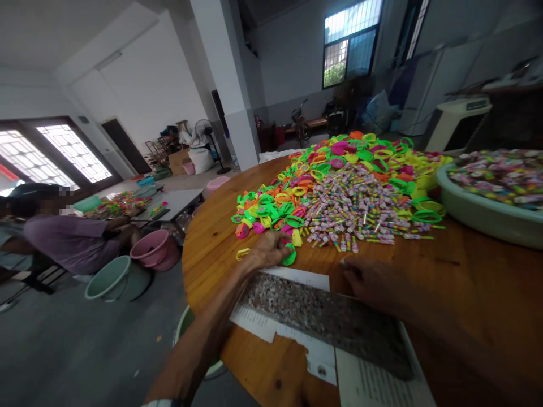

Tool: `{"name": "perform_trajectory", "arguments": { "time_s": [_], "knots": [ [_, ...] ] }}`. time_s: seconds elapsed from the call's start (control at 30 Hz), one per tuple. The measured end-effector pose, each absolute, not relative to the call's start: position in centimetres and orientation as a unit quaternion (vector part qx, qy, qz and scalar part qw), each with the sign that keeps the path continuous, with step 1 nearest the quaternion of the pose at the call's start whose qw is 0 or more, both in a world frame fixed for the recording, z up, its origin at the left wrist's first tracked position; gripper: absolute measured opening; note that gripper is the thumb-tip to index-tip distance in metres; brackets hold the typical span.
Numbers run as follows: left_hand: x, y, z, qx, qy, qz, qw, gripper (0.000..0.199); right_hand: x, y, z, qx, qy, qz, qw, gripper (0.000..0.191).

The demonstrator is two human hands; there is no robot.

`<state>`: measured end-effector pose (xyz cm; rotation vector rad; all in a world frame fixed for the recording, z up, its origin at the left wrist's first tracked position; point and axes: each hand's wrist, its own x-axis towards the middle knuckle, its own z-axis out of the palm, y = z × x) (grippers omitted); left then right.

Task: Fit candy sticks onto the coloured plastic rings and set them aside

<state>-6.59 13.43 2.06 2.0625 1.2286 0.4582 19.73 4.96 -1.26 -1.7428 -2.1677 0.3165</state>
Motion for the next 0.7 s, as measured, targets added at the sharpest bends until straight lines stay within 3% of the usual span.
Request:
{"name": "perform_trajectory", "arguments": {
  "time_s": [0.07, 0.17, 0.37, 0.7],
  "knots": [
    [-5.7, 11.5, 1.9, 0.766, 0.463, 0.231, 0.382, 0.049, 19.5, 3.9, -0.1, -0.583, -0.769, 0.153, 0.213, 0.019],
    [-4.7, 8.7, 1.3, 0.74, 0.459, 0.294, 0.393, 0.045, 18.4, 1.4, 1.3, -0.525, -0.793, 0.213, 0.223, 0.01],
    [-5.4, 6.5, 0.9, 0.795, 0.523, 0.219, 0.214, 0.042, 16.1, -1.4, 1.2, -0.464, -0.846, 0.221, 0.141, 0.023],
    [-6.7, 5.6, 1.8, 0.84, 0.52, 0.126, 0.087, 0.027, 14.1, 0.1, 1.3, -0.455, -0.885, 0.085, 0.056, 0.017]
  ]
}}
